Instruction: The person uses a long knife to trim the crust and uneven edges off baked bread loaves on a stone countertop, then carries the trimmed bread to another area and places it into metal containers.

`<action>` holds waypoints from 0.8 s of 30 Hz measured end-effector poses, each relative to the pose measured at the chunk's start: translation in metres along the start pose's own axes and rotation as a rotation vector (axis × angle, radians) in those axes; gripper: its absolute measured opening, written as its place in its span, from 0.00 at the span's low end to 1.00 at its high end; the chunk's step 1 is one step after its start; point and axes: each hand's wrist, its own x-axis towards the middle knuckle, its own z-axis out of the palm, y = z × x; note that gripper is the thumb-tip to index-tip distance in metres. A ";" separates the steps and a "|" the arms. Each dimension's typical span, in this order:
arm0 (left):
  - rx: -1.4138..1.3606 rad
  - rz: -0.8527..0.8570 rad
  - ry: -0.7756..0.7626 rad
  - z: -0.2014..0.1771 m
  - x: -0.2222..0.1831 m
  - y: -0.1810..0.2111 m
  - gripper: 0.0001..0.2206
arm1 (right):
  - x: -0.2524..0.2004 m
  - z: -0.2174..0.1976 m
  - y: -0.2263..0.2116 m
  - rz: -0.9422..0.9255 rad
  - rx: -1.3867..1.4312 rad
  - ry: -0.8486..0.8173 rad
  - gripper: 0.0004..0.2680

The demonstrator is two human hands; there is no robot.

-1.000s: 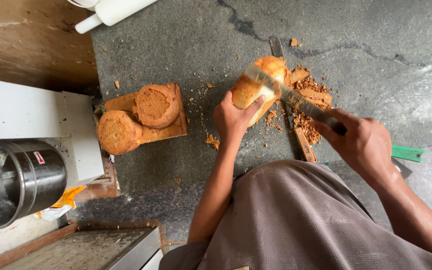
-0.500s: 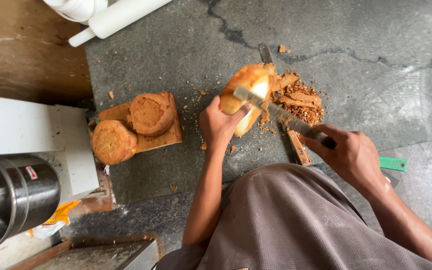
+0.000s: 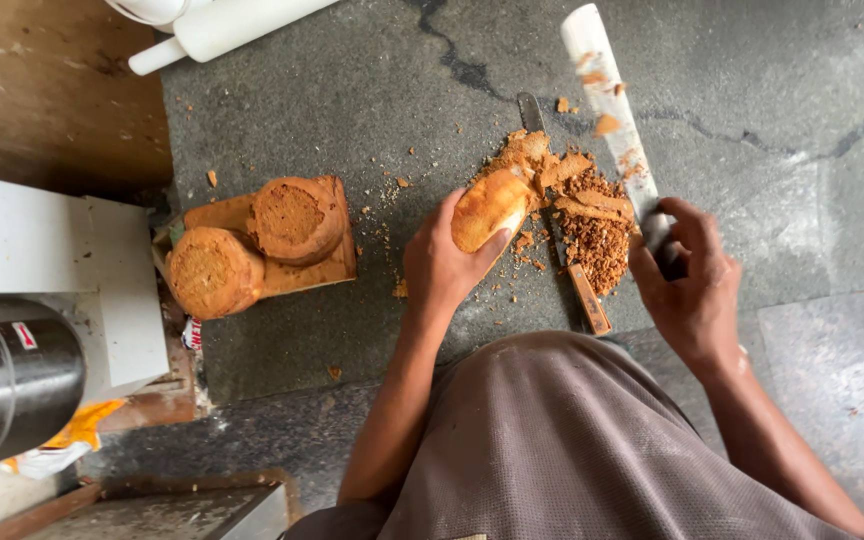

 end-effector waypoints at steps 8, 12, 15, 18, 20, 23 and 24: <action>-0.389 -0.368 -0.155 -0.032 -0.020 -0.036 0.35 | 0.008 0.062 0.078 0.428 -0.015 -0.495 0.09; -0.847 -0.514 0.082 -0.058 -0.049 -0.078 0.33 | -0.002 0.069 0.067 0.415 0.110 -0.399 0.08; -1.180 -0.568 0.212 -0.070 -0.085 -0.115 0.30 | 0.000 0.080 0.051 0.347 0.042 -0.399 0.08; -1.422 -0.465 0.284 -0.083 -0.121 -0.150 0.29 | 0.002 0.107 0.032 0.209 0.220 -0.374 0.06; -1.528 -0.470 0.366 -0.088 -0.140 -0.165 0.31 | 0.002 0.132 0.019 0.294 0.430 -0.363 0.06; -1.685 -0.414 0.477 -0.100 -0.167 -0.181 0.34 | -0.002 0.177 0.002 0.295 0.495 -0.377 0.06; -1.736 -0.352 0.507 -0.105 -0.175 -0.185 0.35 | -0.004 0.196 -0.004 0.293 0.485 -0.393 0.06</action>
